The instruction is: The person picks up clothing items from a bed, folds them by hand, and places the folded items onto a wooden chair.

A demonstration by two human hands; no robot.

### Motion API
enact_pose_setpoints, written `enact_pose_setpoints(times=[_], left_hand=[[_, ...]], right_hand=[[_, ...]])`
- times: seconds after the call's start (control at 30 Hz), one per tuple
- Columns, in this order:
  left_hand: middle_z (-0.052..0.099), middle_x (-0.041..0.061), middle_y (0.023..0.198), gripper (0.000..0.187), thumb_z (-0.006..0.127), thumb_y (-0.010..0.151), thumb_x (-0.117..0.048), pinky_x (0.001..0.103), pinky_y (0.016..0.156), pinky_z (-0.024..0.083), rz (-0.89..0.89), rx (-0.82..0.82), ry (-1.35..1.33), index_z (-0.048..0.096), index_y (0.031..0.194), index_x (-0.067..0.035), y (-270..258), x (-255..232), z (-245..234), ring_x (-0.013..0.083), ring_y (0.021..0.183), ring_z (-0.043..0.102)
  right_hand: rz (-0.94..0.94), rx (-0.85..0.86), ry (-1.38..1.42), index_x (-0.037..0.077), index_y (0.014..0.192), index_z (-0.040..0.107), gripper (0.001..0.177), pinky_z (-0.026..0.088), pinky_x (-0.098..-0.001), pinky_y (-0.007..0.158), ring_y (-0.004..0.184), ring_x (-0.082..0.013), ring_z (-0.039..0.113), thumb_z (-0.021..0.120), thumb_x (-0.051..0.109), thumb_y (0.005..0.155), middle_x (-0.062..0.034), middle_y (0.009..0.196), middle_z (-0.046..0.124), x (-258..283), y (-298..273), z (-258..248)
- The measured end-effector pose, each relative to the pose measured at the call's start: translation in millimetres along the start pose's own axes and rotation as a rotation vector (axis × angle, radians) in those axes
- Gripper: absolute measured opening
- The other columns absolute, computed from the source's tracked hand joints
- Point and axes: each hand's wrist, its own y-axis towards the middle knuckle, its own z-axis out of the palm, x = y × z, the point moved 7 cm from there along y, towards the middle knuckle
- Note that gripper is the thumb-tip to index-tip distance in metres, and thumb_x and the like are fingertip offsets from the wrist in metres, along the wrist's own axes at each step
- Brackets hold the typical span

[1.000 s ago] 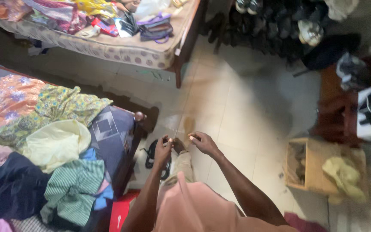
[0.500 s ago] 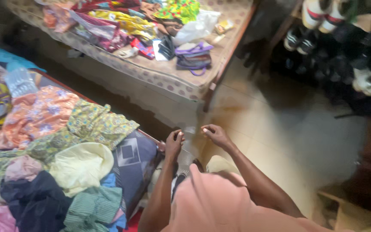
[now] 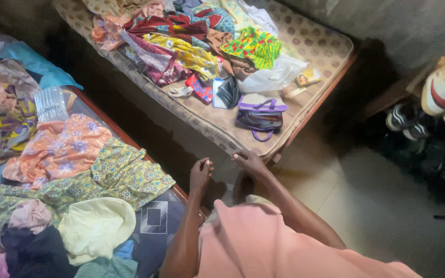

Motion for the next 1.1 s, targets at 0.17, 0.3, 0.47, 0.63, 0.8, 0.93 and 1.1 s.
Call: enact_pose_setpoints(times=[0.17, 0.3, 0.47, 0.63, 0.8, 0.93, 1.1], left_hand=[[0.073, 0.004, 0.108, 0.034, 0.064, 0.097, -0.023, 0.024, 0.068, 0.052, -0.058, -0.087, -0.007, 0.066, 0.127, -0.007, 34, -26, -12, 0.0102, 0.088, 0.069], [0.073, 0.007, 0.11, 0.034, 0.063, 0.1, -0.024, 0.025, 0.071, 0.053, -0.002, -0.118, -0.06, 0.066, 0.127, -0.005, 64, -41, -26, 0.0117, 0.088, 0.068], [0.075, 0.007, 0.11, 0.033, 0.061, 0.099, -0.024, 0.027, 0.073, 0.054, -0.035, -0.142, -0.055, 0.067, 0.126, -0.005, 114, -57, -38, 0.012, 0.088, 0.07], [0.074, 0.006, 0.11, 0.032, 0.061, 0.099, -0.024, 0.027, 0.075, 0.054, -0.043, -0.091, -0.011, 0.067, 0.125, -0.006, 173, -86, -50, 0.0117, 0.089, 0.07], [0.073, 0.004, 0.104, 0.032, 0.062, 0.1, -0.026, 0.028, 0.071, 0.053, -0.063, 0.05, -0.023, 0.067, 0.125, -0.007, 222, -107, -65, 0.011, 0.09, 0.069], [0.074, 0.007, 0.098, 0.033, 0.065, 0.101, -0.028, 0.027, 0.073, 0.054, -0.033, 0.035, 0.122, 0.07, 0.124, -0.005, 261, -127, -87, 0.0123, 0.087, 0.068], [0.072, 0.003, 0.105, 0.036, 0.064, 0.098, -0.027, 0.027, 0.073, 0.056, -0.007, 0.037, 0.052, 0.067, 0.127, -0.005, 309, -137, -96, 0.0098, 0.089, 0.069]], right_hand=[[-0.017, 0.083, 0.103, 0.005, 0.122, 0.071, 0.038, 0.057, -0.0287, 0.077, 0.088, -0.012, 0.071, 0.066, 0.031, 0.096, -0.0024, 0.103, 0.077, 22, 74, -3], [0.038, 0.125, 0.018, 0.004, 0.121, 0.072, 0.034, 0.053, -0.0292, 0.068, 0.079, -0.0115, 0.067, 0.066, 0.027, 0.096, -0.0043, 0.094, 0.073, 51, 106, 2], [0.021, 0.205, 0.091, 0.003, 0.122, 0.072, 0.035, 0.052, -0.0263, 0.068, 0.078, -0.01, 0.064, 0.069, 0.029, 0.097, -0.0048, 0.091, 0.072, 71, 153, 24], [0.147, 0.173, 0.092, 0.005, 0.123, 0.07, 0.043, 0.055, -0.0265, 0.069, 0.083, -0.0102, 0.067, 0.064, 0.037, 0.096, 0.0006, 0.1, 0.074, 79, 205, 38], [0.176, 0.139, 0.069, 0.004, 0.126, 0.071, 0.042, 0.053, -0.0272, 0.068, 0.085, -0.0122, 0.068, 0.066, 0.031, 0.095, -0.0052, 0.099, 0.074, 100, 245, 56], [0.145, 0.143, 0.048, 0.005, 0.126, 0.067, 0.043, 0.053, -0.0264, 0.068, 0.085, -0.012, 0.07, 0.063, 0.032, 0.094, -0.0006, 0.104, 0.076, 125, 277, 73], [0.167, 0.136, 0.045, 0.005, 0.123, 0.07, 0.04, 0.053, -0.0283, 0.068, 0.086, -0.0122, 0.069, 0.063, 0.034, 0.096, -0.0017, 0.102, 0.075, 137, 315, 83]])
